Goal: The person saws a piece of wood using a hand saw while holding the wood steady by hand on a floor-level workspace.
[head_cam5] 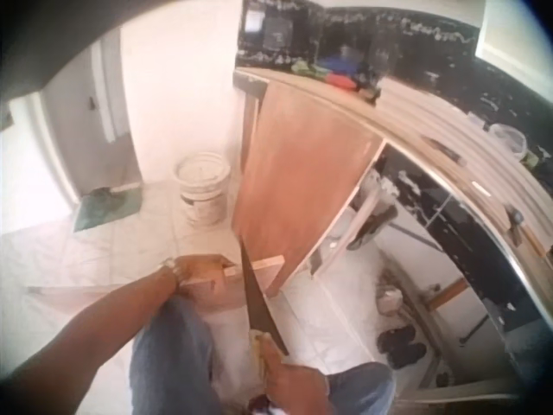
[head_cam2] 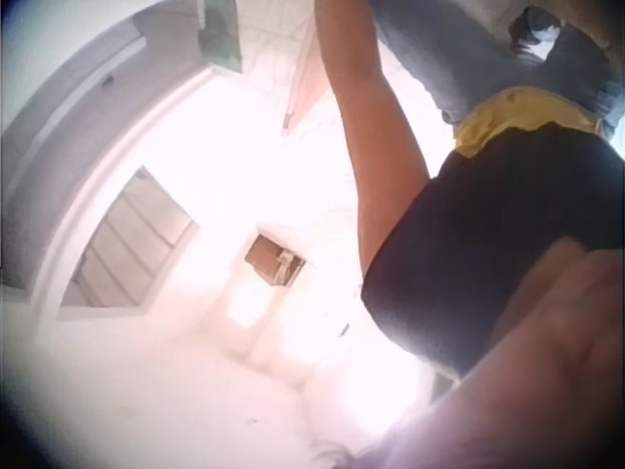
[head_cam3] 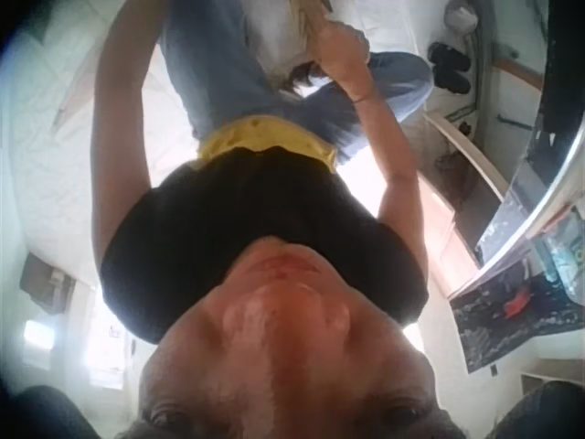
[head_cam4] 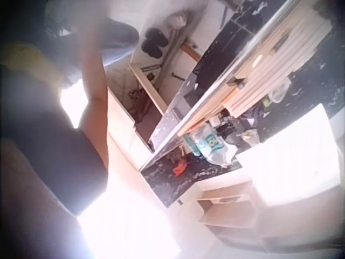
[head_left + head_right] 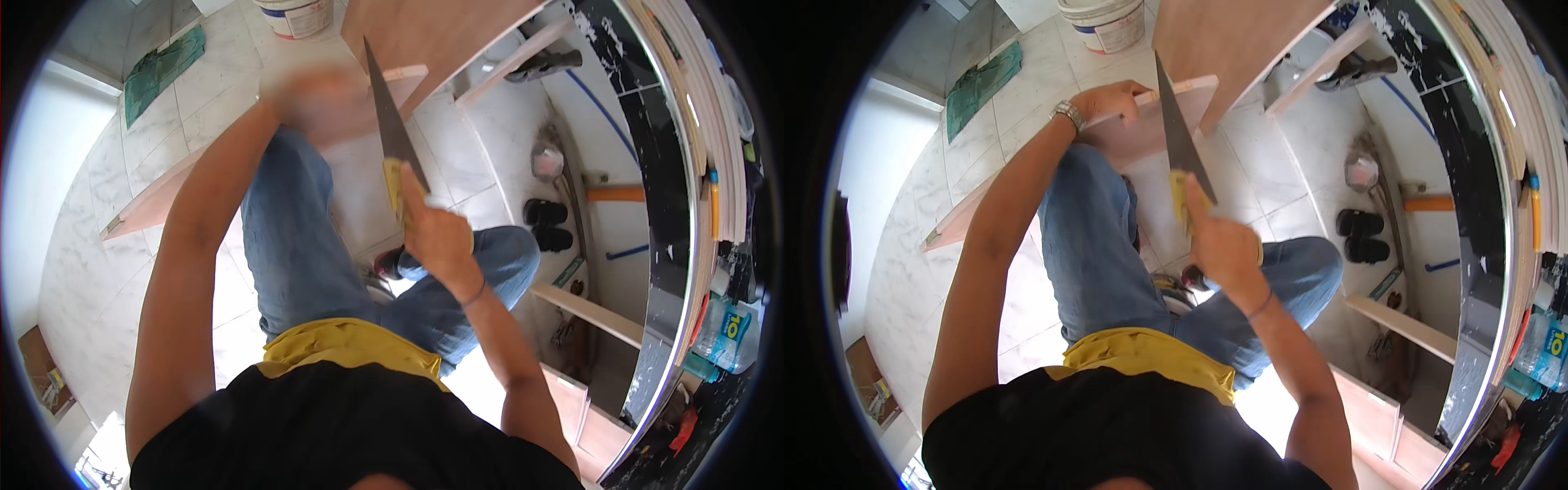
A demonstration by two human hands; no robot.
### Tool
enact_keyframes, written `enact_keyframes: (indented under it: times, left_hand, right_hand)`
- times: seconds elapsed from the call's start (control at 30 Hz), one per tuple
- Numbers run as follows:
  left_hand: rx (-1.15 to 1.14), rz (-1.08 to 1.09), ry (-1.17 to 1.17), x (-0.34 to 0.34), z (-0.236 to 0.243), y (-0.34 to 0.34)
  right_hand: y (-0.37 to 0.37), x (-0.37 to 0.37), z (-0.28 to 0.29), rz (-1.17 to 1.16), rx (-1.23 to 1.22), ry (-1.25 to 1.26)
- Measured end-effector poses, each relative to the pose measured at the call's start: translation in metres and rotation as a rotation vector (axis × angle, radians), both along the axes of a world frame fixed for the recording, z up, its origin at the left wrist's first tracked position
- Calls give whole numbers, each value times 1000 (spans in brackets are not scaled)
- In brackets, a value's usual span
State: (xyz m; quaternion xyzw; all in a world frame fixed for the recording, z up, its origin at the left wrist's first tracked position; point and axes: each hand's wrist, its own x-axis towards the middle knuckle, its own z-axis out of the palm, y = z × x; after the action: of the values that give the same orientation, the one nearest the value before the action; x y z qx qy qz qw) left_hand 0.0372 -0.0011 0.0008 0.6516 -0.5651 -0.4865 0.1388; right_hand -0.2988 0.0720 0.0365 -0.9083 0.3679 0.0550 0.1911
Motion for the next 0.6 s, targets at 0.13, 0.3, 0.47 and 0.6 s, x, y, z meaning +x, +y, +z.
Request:
enact_keyframes:
  times: [0.13,0.3,0.47,0.6]
  left_hand:
    - [99,-20,87,-1,-16,-10]
    - [20,-72,-58,8,-18,-22]
    - [58,15,-25,5,-25,-16]
    - [18,-6,25,7,-24,-12]
  right_hand:
    - [-59,43,-31,57,-264,-174]
    - [-69,66,-30,-3,-154,-74]
    - [-33,26,-32,15,-132,-114]
    - [24,-33,-20,39,-48,-108]
